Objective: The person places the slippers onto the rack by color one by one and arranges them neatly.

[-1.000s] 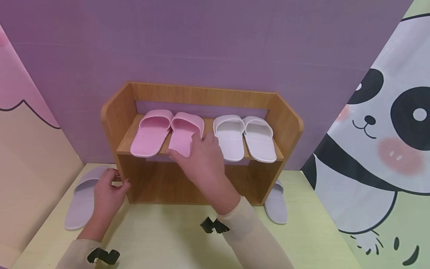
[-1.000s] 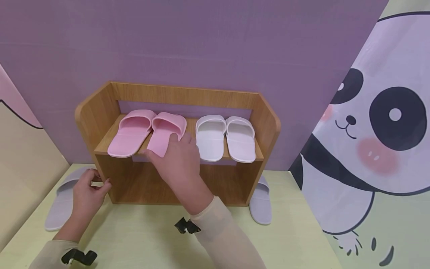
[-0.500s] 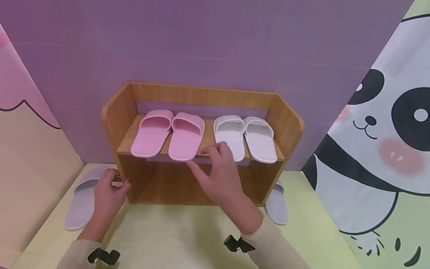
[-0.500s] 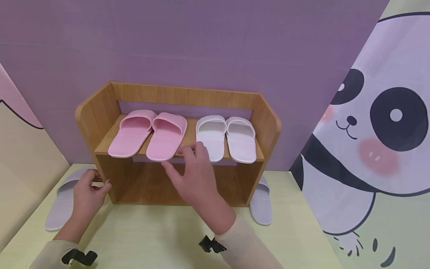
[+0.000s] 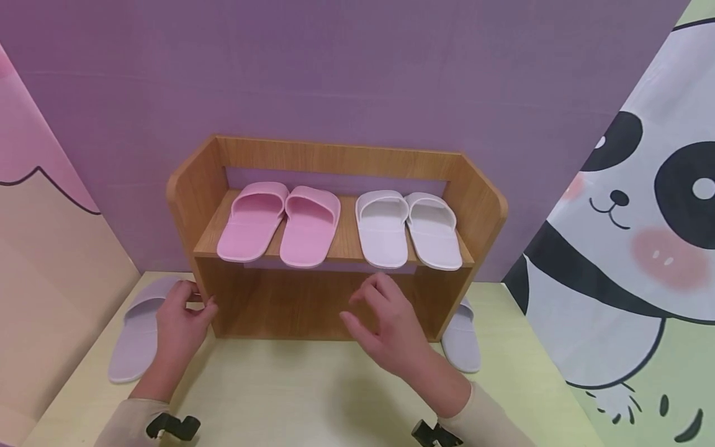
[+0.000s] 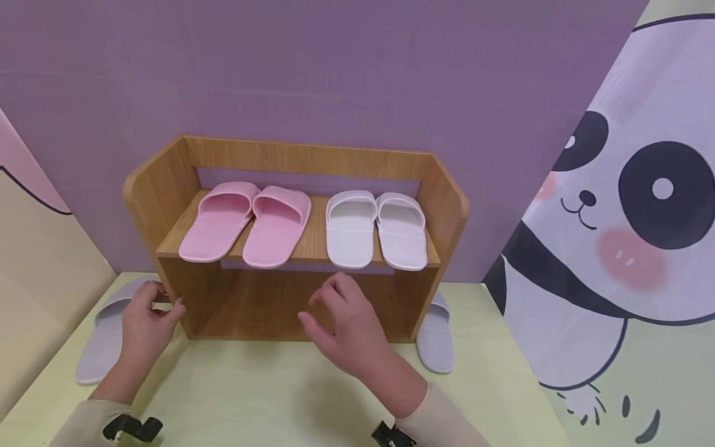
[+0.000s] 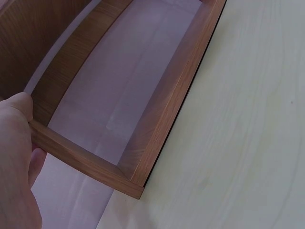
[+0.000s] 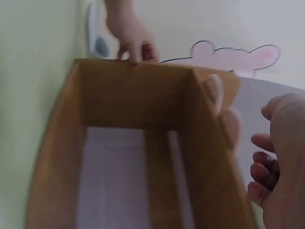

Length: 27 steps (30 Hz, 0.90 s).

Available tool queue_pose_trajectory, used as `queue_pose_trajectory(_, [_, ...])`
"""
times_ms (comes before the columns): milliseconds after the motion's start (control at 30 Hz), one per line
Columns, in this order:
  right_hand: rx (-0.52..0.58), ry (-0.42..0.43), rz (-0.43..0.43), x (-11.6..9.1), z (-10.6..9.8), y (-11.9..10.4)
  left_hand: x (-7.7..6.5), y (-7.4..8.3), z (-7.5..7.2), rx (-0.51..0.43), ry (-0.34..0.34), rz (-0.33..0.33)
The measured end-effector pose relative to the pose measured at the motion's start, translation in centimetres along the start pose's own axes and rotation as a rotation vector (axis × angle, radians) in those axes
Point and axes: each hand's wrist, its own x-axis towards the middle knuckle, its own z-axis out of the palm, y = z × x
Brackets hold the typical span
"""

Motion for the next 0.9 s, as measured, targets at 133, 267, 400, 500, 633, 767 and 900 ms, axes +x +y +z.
queue_pose_trajectory(133, [-0.020,-0.054,-0.026,-2.4,-0.1,1.7,0.0,0.0,0.1,0.009,-0.010,-0.011])
queue_pose_trajectory(267, [-0.054,-0.088,-0.030,-5.0,-0.4,3.6,-0.1,0.1,0.2,0.003,-0.009,-0.009])
queue_pose_trajectory(400, [-0.086,-0.095,-0.014,-7.3,-1.0,5.1,-0.1,0.1,0.3,-0.001,-0.013,-0.011])
queue_pose_trajectory(500, [-0.094,-0.102,0.021,-8.6,-1.4,6.2,-0.1,0.1,0.2,0.001,-0.017,-0.015])
queue_pose_trajectory(633, [-0.087,-0.147,0.090,-9.9,-1.9,7.3,0.0,0.1,0.1,0.006,-0.002,-0.014])
queue_pose_trajectory(767, [-0.100,-0.202,0.162,-11.0,-2.4,8.3,0.0,0.0,0.1,-0.006,0.013,-0.002])
queue_pose_trajectory(900, [-0.123,-0.264,0.278,-12.3,-3.3,9.1,0.0,-0.2,0.2,-0.012,0.009,0.000])
